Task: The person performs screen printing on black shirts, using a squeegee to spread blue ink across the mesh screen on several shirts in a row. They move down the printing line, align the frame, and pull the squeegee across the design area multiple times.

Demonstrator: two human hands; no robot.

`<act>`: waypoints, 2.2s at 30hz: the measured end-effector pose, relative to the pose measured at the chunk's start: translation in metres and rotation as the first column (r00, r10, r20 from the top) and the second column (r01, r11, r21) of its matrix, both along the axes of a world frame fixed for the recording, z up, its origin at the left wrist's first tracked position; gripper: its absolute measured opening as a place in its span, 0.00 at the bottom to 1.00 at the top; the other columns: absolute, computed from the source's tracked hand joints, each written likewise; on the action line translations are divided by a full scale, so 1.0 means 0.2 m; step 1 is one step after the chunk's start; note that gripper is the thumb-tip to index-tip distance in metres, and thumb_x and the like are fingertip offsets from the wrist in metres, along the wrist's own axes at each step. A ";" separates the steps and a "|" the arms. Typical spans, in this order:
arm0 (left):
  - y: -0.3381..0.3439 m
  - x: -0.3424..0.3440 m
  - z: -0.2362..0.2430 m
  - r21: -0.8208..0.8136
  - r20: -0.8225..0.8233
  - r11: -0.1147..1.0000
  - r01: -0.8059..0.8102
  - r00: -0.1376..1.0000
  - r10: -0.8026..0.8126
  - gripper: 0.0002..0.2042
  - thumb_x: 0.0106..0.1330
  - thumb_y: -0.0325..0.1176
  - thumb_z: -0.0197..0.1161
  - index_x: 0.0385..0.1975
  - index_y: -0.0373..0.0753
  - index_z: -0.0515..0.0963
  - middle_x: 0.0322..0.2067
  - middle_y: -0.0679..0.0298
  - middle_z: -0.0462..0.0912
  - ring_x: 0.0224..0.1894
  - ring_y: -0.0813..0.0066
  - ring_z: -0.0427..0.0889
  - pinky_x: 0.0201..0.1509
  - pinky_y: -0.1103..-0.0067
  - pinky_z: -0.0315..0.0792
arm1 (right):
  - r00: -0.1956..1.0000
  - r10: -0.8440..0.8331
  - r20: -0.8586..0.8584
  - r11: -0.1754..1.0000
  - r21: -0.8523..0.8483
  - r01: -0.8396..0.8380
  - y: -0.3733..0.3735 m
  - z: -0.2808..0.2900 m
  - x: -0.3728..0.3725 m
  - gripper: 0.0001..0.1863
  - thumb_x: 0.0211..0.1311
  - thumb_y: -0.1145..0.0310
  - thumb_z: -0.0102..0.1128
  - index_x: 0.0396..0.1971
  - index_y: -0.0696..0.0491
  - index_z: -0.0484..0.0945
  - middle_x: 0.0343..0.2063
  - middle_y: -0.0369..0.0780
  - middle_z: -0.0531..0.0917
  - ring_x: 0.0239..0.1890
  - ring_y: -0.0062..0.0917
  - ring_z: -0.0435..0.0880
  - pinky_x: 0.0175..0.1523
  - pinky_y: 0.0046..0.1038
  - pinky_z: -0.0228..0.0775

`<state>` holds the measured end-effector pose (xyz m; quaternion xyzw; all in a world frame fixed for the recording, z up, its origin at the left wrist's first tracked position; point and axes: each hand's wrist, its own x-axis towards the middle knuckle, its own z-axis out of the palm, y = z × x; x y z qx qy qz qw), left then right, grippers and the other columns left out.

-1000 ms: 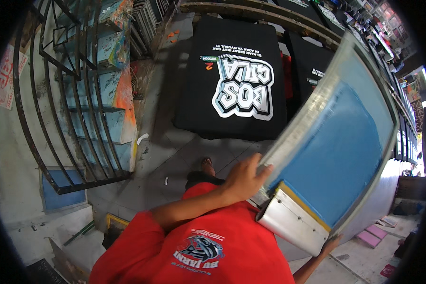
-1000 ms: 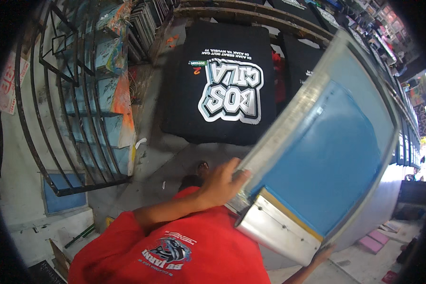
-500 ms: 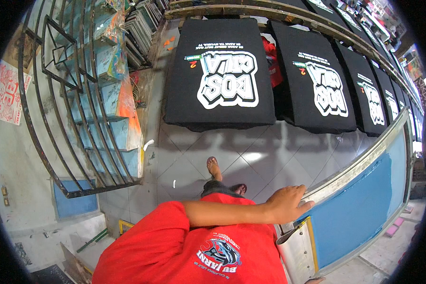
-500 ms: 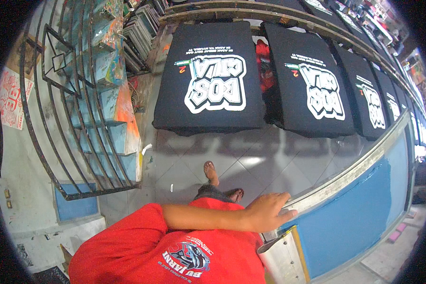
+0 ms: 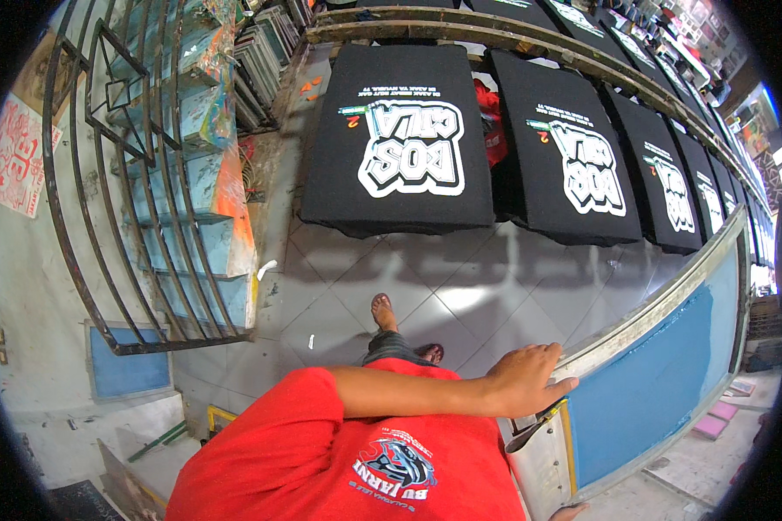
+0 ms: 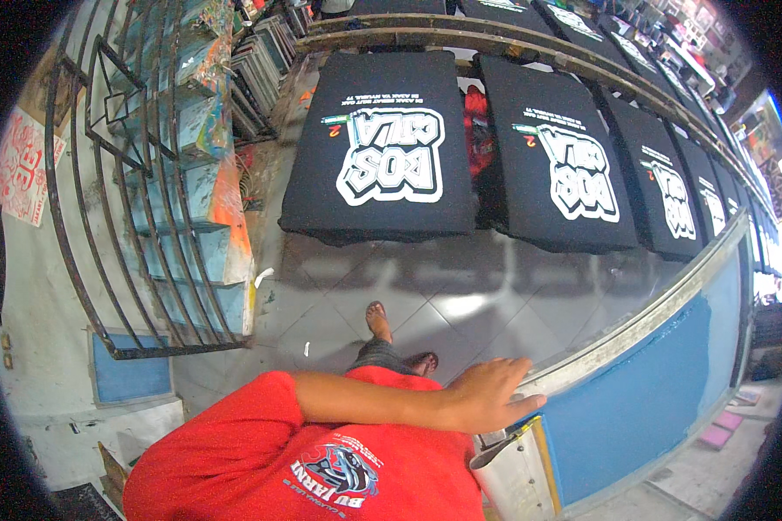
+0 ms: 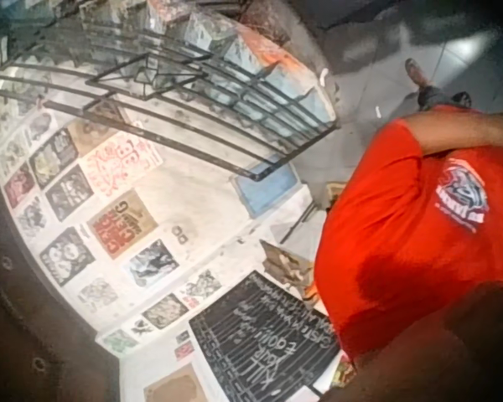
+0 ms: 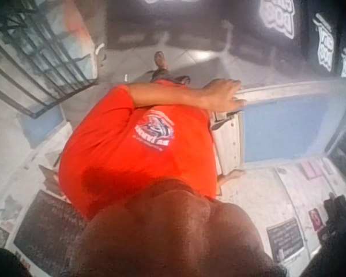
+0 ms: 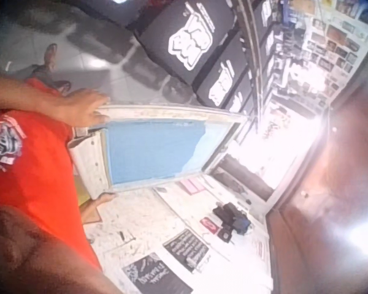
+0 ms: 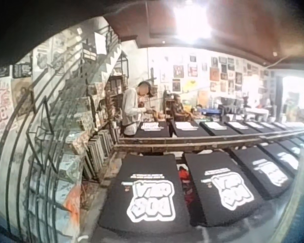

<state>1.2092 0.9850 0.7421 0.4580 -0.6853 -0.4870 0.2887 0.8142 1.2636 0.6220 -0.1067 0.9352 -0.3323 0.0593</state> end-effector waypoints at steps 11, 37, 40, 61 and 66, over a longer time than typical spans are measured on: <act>0.06 -0.02 0.05 -0.002 0.020 1.000 -0.006 1.000 0.007 0.25 0.63 0.52 0.57 0.37 0.29 0.69 0.36 0.41 0.77 0.41 0.42 0.77 0.45 0.57 0.70 | 0.986 -0.032 0.163 0.969 -0.236 0.071 0.04 -0.02 0.00 0.31 0.71 0.54 0.32 0.62 0.66 0.58 0.58 0.57 0.67 0.59 0.49 0.68 0.63 0.41 0.61; 0.13 -0.01 0.04 -0.061 0.016 0.998 -0.016 1.000 0.017 0.25 0.63 0.52 0.58 0.36 0.29 0.68 0.35 0.42 0.76 0.41 0.43 0.76 0.44 0.58 0.70 | 0.948 -0.042 0.316 0.891 -0.417 0.178 0.07 0.00 0.06 0.37 0.71 0.46 0.29 0.65 0.64 0.55 0.62 0.53 0.62 0.62 0.46 0.64 0.66 0.39 0.57; 0.12 0.02 0.05 -0.072 0.006 0.997 -0.027 1.000 0.027 0.24 0.63 0.51 0.58 0.36 0.30 0.68 0.34 0.42 0.76 0.40 0.44 0.76 0.44 0.58 0.70 | 0.943 -0.030 0.330 0.881 -0.436 0.181 0.04 0.01 0.11 0.38 0.71 0.45 0.29 0.65 0.64 0.55 0.63 0.53 0.62 0.63 0.45 0.64 0.66 0.39 0.56; -0.36 0.62 0.10 -0.072 -0.076 0.994 0.079 0.994 -0.084 0.25 0.61 0.51 0.61 0.37 0.30 0.67 0.35 0.43 0.75 0.40 0.44 0.76 0.43 0.58 0.70 | 0.906 -0.019 0.422 0.807 -0.529 0.263 -0.25 0.13 0.81 0.42 0.70 0.39 0.27 0.67 0.62 0.52 0.66 0.49 0.58 0.65 0.43 0.61 0.68 0.39 0.54; -0.50 0.76 0.11 -0.052 -0.066 0.986 0.160 0.984 -0.163 0.27 0.60 0.52 0.62 0.36 0.29 0.67 0.35 0.43 0.76 0.40 0.44 0.77 0.43 0.59 0.70 | 0.906 -0.060 0.419 0.806 -0.514 0.292 -0.24 0.07 0.99 0.41 0.70 0.39 0.28 0.67 0.63 0.53 0.66 0.49 0.58 0.64 0.42 0.62 0.67 0.38 0.55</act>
